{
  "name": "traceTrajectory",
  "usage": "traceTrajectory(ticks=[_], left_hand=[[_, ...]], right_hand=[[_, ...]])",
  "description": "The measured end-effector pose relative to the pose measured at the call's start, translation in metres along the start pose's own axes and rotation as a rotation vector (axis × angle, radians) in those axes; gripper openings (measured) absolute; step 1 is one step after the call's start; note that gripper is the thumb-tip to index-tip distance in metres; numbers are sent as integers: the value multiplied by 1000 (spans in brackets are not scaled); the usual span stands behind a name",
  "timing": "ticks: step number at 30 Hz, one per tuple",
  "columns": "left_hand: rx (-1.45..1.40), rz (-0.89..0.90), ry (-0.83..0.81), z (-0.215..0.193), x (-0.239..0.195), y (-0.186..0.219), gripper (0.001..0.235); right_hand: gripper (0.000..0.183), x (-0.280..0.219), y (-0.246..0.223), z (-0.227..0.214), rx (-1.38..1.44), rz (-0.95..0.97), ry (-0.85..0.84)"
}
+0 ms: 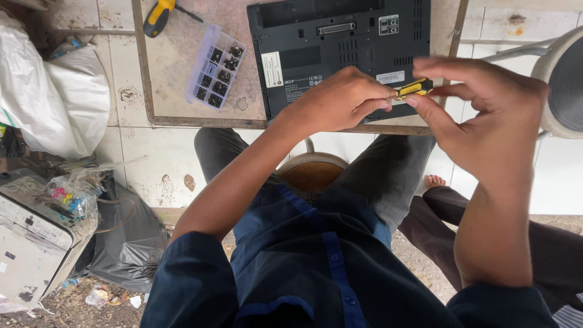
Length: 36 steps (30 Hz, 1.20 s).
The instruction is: The person uses a screwdriver to remove screws from the back of a black electronic device, likely a monitor or laptop, placed on a table. They place the screws into a small plastic organizer and continue unscrewing various parts of the device's casing.
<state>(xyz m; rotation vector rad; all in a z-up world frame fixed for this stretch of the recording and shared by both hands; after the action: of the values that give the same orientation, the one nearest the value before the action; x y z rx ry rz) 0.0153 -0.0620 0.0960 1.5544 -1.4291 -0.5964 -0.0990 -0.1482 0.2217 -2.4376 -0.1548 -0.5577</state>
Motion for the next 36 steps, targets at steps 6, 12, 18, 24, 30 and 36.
traceTrajectory(ticks=[6,12,18,24,30,36], left_hand=[[77,89,126,7,-5,4,15],[86,16,79,9,2,-4,33],[69,168,375,2,-3,13,21],[21,28,-1,11,8,5,42],[90,185,391,1,-1,15,30],[150,37,-46,16,6,8,51]], right_hand=[[45,-4,13,9,-75,-113,137],[22,10,-2,9,228,-8,-98],[42,-5,8,3,-160,-84,169],[18,7,-2,3,51,8,-274],[25,-2,-4,0,-404,-159,3],[12,6,-23,1,-82,-99,-378]])
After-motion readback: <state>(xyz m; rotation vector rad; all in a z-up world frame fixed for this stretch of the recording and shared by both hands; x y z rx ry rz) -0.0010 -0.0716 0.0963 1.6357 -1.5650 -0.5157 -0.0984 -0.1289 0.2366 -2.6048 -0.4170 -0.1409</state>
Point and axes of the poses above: each hand's wrist, its own x-axis towards the middle knuckle, its own z-axis out of the palm, y = z × x, the point moved 7 cm from there along x, towards the middle knuckle, and after that the axes turned 10 degrees about -z, right-handed, at the moved point
